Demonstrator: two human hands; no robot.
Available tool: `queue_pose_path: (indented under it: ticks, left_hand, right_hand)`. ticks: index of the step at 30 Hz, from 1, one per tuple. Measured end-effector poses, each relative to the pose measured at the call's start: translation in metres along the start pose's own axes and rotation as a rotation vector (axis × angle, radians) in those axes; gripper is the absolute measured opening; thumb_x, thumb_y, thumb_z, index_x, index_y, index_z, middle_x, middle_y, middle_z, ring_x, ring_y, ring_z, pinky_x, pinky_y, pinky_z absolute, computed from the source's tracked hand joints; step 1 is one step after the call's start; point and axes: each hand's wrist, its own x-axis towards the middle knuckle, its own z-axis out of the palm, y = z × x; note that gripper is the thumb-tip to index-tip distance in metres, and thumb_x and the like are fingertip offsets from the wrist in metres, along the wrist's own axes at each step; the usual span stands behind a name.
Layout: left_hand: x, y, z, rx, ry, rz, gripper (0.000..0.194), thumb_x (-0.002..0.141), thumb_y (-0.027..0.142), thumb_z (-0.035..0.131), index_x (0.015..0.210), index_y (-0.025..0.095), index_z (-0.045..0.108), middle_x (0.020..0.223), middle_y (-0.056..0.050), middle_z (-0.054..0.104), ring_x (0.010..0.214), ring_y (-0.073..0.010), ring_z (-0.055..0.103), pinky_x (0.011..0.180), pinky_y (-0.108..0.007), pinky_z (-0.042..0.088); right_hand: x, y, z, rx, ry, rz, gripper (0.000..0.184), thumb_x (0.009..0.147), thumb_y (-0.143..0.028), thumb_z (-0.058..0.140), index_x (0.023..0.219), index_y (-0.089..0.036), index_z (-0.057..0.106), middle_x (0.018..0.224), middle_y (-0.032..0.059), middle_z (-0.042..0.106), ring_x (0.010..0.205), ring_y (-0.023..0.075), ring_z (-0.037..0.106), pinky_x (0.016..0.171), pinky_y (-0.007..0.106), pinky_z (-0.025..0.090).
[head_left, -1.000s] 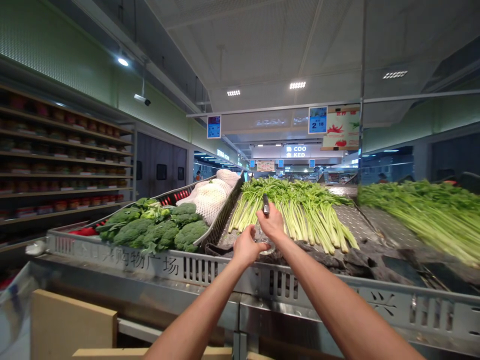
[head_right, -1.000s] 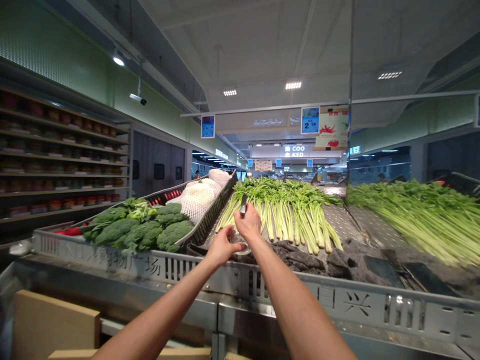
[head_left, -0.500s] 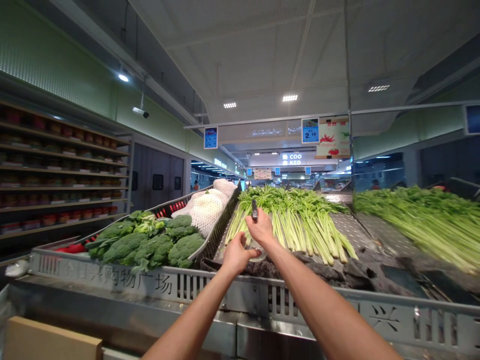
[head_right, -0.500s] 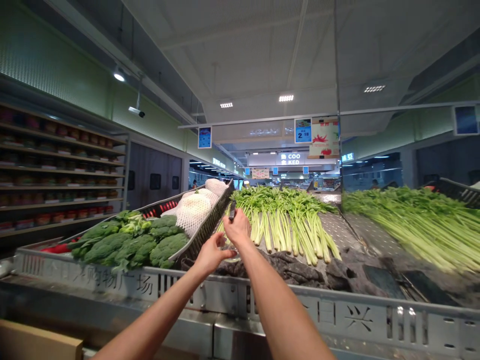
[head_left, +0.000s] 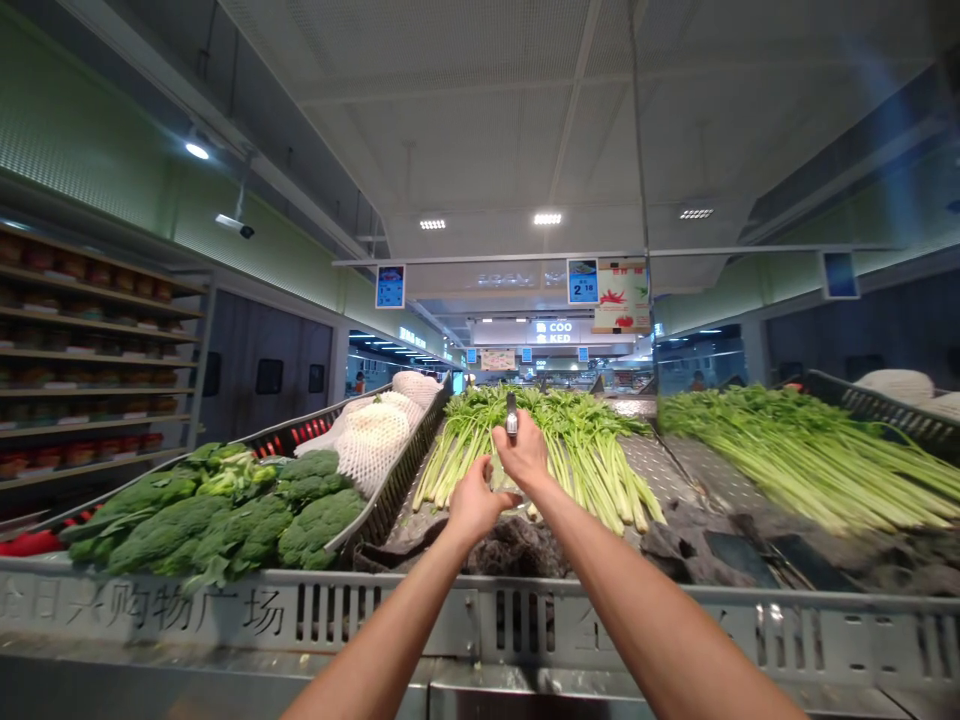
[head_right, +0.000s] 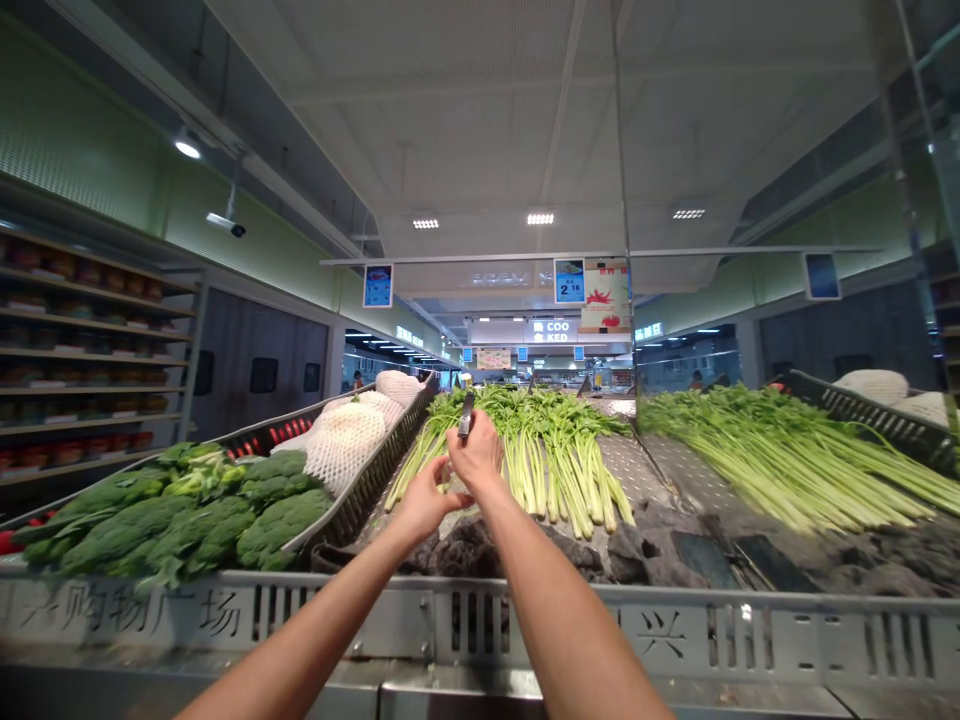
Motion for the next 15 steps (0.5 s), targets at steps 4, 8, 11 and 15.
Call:
queue_pose_path:
  ticks: [4,8,11,15]
  left_hand:
    - [-0.001,0.005,0.010,-0.010,-0.041,-0.027,0.060,0.045,0.029,0.070,0.101,0.017,0.049,0.097,-0.005,0.056,0.083,-0.0185,0.053,0.069,-0.025,0.038]
    - [-0.006,0.006,0.026,-0.026,-0.102,-0.061,0.065,0.045,0.033,0.069,0.104,0.015,0.047,0.097,-0.005,0.056,0.084,-0.0183,0.052,0.069,-0.025,0.039]
    - [-0.008,0.009,0.038,-0.051,-0.132,-0.063,0.066,0.045,0.032,0.068,0.105,0.015,0.046,0.096,-0.006,0.056,0.083,-0.0181,0.053,0.068,-0.024,0.039]
    - [-0.007,0.015,0.053,-0.015,-0.134,-0.042,0.068,0.044,0.034,0.069,0.106,0.017,0.046,0.095,-0.005,0.057,0.083,-0.0196,0.053,0.066,-0.026,0.039]
  right_hand:
    - [0.001,0.010,-0.007,-0.042,-0.023,0.053,0.018,0.068,-0.033,0.039,0.077,-0.018,0.046,0.063,-0.0008,0.050,0.053,0.0110,0.042,0.047,0.022,0.026]
    - [0.001,0.024,-0.017,-0.107,-0.064,0.151,0.018,0.068,-0.033,0.039,0.073,-0.018,0.047,0.060,-0.0005,0.050,0.051,0.0115,0.042,0.046,0.022,0.025]
    - [-0.001,0.035,-0.025,-0.136,-0.050,0.170,0.018,0.067,-0.034,0.040,0.073,-0.019,0.047,0.061,-0.0003,0.050,0.052,0.0121,0.042,0.046,0.022,0.025]
    - [-0.001,0.046,-0.036,-0.142,-0.025,0.183,0.020,0.067,-0.035,0.039,0.074,-0.018,0.047,0.063,0.0002,0.051,0.053,0.0121,0.043,0.046,0.022,0.026]
